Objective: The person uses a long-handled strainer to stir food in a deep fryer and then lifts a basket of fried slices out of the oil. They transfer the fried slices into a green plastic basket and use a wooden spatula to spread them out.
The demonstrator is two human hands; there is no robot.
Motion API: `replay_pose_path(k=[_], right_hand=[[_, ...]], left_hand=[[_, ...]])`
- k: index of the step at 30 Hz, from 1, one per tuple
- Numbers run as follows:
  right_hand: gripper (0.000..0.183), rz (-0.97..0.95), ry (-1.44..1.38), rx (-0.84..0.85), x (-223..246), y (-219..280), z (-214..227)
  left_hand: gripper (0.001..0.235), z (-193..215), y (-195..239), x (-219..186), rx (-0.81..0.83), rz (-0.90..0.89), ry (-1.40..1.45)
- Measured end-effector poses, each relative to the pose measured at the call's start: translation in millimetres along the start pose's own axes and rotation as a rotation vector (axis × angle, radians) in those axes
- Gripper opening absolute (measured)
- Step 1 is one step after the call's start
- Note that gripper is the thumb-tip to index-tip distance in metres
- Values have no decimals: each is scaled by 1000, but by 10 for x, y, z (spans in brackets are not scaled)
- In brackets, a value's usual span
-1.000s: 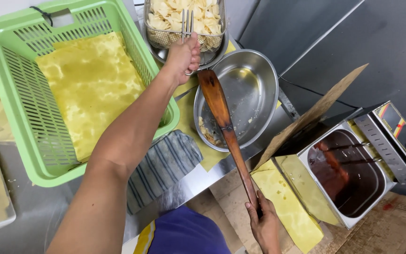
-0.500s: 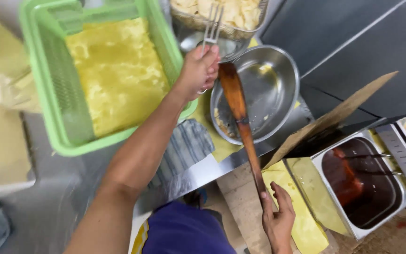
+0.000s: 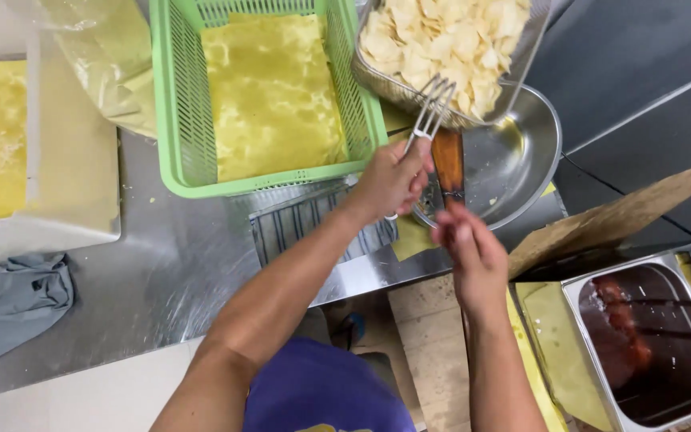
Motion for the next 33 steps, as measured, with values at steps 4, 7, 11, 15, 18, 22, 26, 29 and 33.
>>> replay_pose_path(k=[4, 7, 11, 15, 18, 22, 26, 29, 33], right_hand=[[50, -114, -283, 157, -137, -498, -550], [40, -98, -267, 152, -95, -718, -614], [24, -75, -278, 111, -48, -934, -485], [14, -115, -427, 216, 689, -1077, -309], [17, -238, -746, 43, 448, -1267, 205], [17, -235, -514, -23, 485, -991, 134], [30, -135, -567, 78, 597, -899, 289], [34, -218, -393, -11, 413, -1017, 392], [24, -214, -58, -199, 402, -1025, 353]], left_hand=[[50, -192, 43, 250, 36, 29, 21], [58, -316, 147, 27, 97, -68, -22], [53, -468, 410, -349, 3, -230, -325], [55, -414, 641, -185, 298, -363, -830], [56, 374, 872, 194, 326, -233, -952], [51, 1427, 1241, 636, 132, -45, -839], [42, 2127, 1665, 841, -81, 285, -834], [40, 2397, 1874, 1049, -209, 424, -795], [37, 2433, 1929, 1104, -294, 584, -760]])
Point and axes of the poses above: each hand's wrist, its own y-axis away from the middle knuckle, its own z-axis out of the back of the hand, x = y × z, the point moved 6 cm from there along -y, towards the middle knuckle, and after that the axes turned 9 degrees about z, right-handed, at the moved point
